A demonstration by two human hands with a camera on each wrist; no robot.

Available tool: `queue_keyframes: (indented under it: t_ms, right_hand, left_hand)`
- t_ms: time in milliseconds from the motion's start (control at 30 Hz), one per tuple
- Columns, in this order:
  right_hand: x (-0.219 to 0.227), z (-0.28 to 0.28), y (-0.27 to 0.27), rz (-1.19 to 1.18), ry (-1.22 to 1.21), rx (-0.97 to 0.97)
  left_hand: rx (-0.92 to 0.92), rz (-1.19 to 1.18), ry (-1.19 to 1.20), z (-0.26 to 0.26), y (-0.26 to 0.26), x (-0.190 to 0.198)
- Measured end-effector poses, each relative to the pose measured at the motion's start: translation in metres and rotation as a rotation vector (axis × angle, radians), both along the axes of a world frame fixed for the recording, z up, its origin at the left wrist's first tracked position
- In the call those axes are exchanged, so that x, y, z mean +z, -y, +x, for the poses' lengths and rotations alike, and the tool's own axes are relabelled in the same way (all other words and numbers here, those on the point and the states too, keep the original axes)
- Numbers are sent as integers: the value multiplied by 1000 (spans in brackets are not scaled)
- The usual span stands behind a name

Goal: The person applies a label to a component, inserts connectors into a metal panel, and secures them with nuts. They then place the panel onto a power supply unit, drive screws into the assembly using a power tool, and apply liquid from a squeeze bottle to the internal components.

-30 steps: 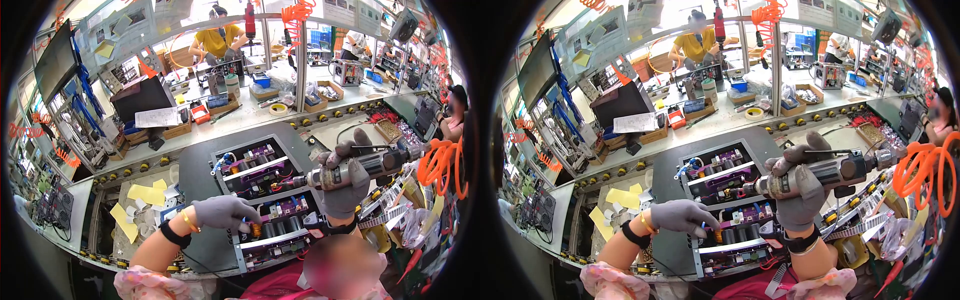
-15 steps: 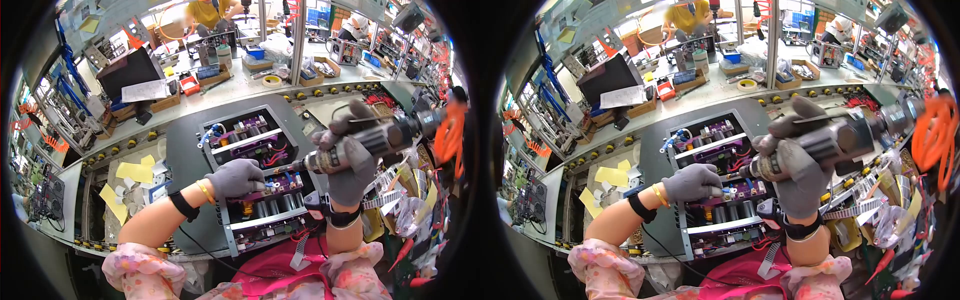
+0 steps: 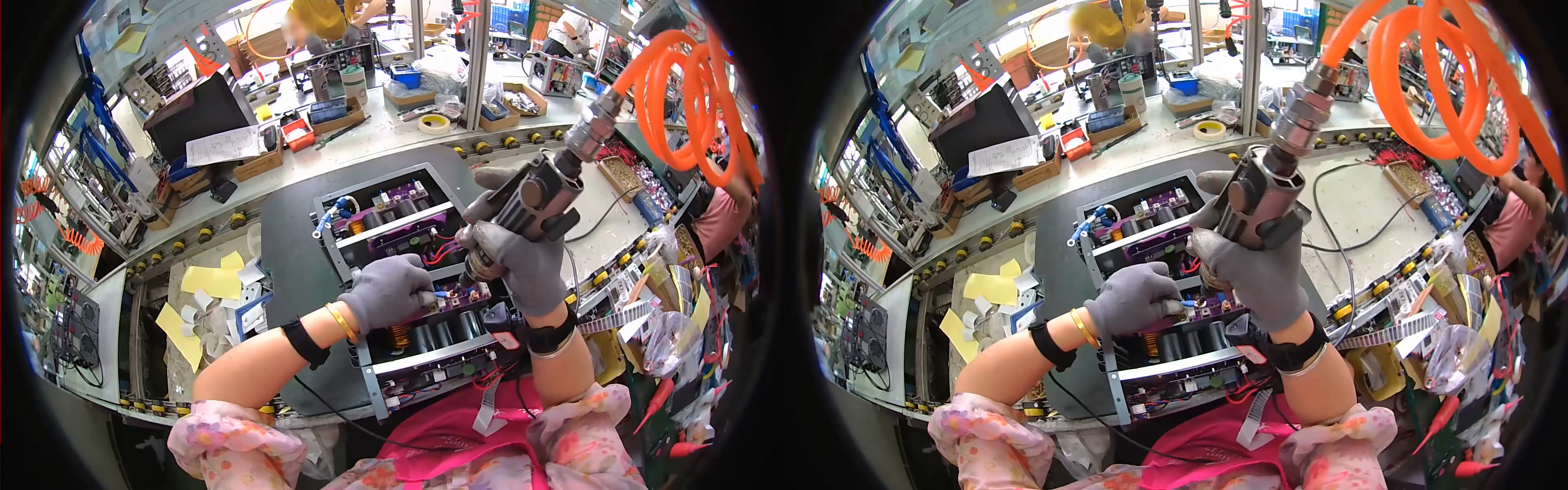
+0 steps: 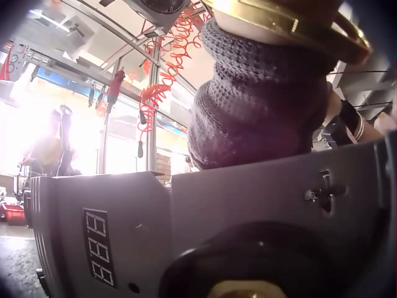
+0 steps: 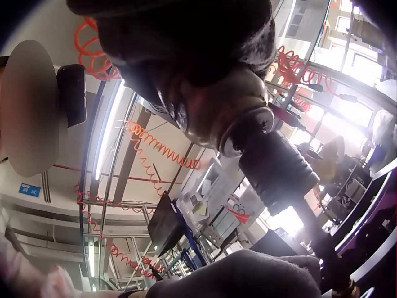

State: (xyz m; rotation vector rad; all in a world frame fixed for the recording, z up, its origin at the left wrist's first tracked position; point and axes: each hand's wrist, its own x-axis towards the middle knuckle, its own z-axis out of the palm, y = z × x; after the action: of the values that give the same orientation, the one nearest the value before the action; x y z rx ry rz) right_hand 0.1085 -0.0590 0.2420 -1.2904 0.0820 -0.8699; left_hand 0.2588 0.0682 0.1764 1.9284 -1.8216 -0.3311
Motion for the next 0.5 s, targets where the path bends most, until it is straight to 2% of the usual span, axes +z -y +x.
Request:
queue_keyframes:
  t_ms: [167, 267, 333, 367, 467, 500]
  right_hand:
    - [-2, 3, 0, -71, -27, -16]
    - [-1, 3, 0, -113, -170, 31]
    - [-1, 2, 0, -57, -190, 75]
    - [0, 2, 0, -51, -198, 92]
    - [-2, 2, 0, -41, -179, 117]
    - [-2, 0, -1, -25, -178, 119]
  left_hand:
    - [37, 19, 56, -10, 0, 3]
    - [41, 86, 81, -13, 1, 9]
    - [20, 55, 97, -13, 0, 7]
    - [-3, -43, 94, -11, -1, 1]
    - [-29, -45, 114, -11, -1, -1]
    - [-30, 29, 126, -10, 0, 3]
